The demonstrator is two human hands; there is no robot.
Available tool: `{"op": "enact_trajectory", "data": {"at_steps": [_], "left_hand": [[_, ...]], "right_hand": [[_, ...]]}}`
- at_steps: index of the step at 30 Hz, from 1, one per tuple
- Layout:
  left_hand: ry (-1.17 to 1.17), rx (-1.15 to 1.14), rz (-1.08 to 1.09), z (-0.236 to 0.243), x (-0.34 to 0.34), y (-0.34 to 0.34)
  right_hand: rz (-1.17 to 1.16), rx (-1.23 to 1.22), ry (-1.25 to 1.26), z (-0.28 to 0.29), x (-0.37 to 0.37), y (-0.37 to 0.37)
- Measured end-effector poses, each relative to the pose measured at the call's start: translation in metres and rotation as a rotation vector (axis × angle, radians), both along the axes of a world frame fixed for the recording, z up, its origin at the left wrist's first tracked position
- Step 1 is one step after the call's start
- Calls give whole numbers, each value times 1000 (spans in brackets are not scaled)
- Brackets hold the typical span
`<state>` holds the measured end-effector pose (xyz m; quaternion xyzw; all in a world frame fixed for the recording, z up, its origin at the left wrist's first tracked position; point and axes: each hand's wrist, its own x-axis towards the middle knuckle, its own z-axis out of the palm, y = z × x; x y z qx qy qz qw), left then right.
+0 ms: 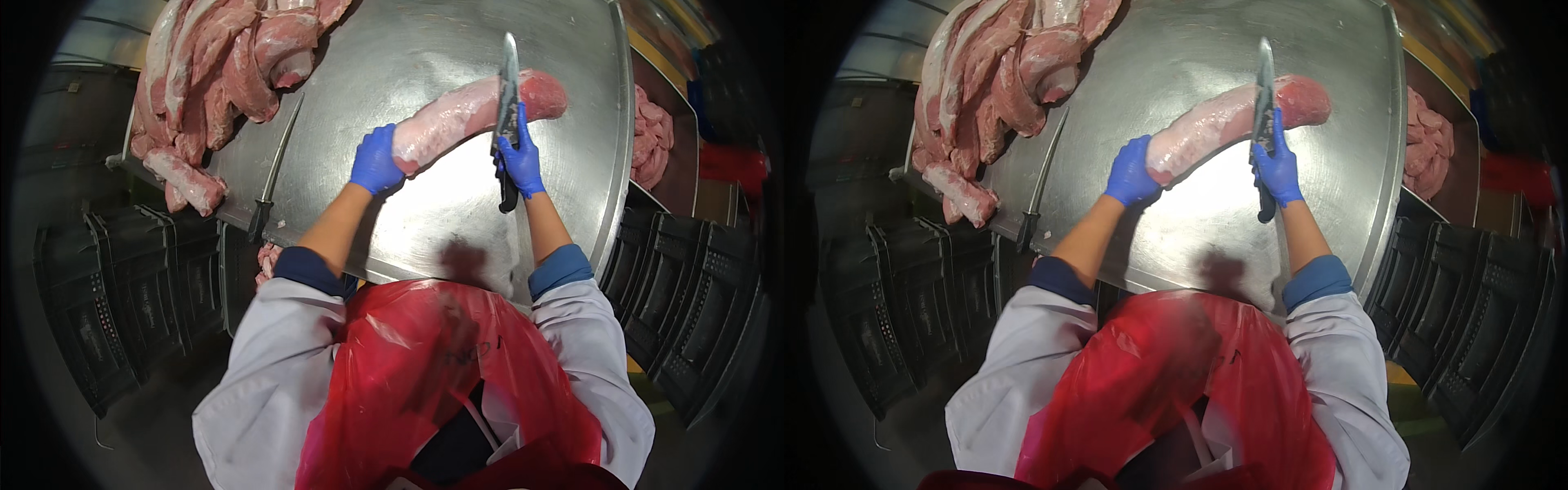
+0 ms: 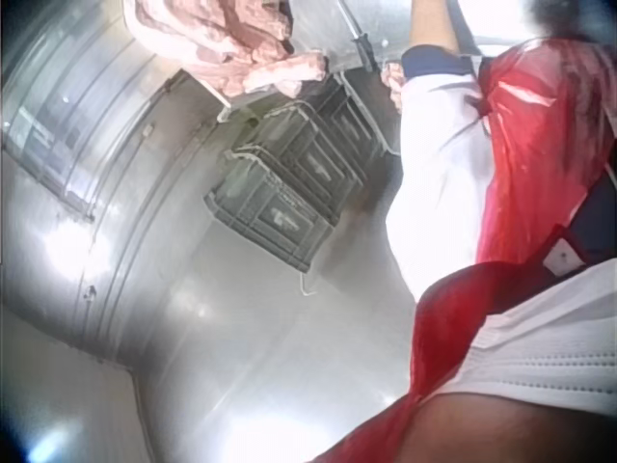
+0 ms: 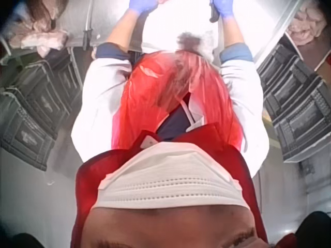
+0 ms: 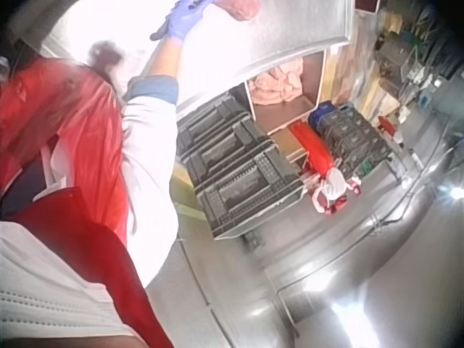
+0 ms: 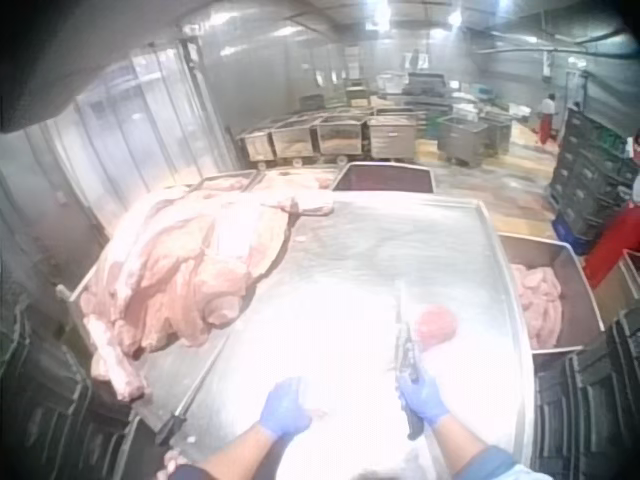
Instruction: The person uses a knife to trim fat and connective tissue from large cuts of raw meat on a stainless steel table. They repeatedly reposition the meat, slice off unwanted layers, and place the trimmed pieces into a nearby container.
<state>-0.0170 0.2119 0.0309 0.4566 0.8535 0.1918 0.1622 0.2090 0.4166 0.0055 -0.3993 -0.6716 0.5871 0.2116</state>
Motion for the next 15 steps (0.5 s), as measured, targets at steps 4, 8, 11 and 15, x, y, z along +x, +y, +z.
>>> {"op": "enact_trajectory", "data": {"at_steps": [4, 8, 11, 15], "left_hand": [[-554, -66, 65, -20, -20, -20], [-494, 62, 32, -38, -10, -29], [-534, 109, 40, -47, -12, -35], [-504, 160, -3, -57, -3, -36]], "right_hand": [[80, 17, -41, 15, -21, -16], [128, 94, -95, 0, -20, -37], [148, -29, -131, -1, 12, -75], [126, -65, -110, -1, 2, -72]]}}
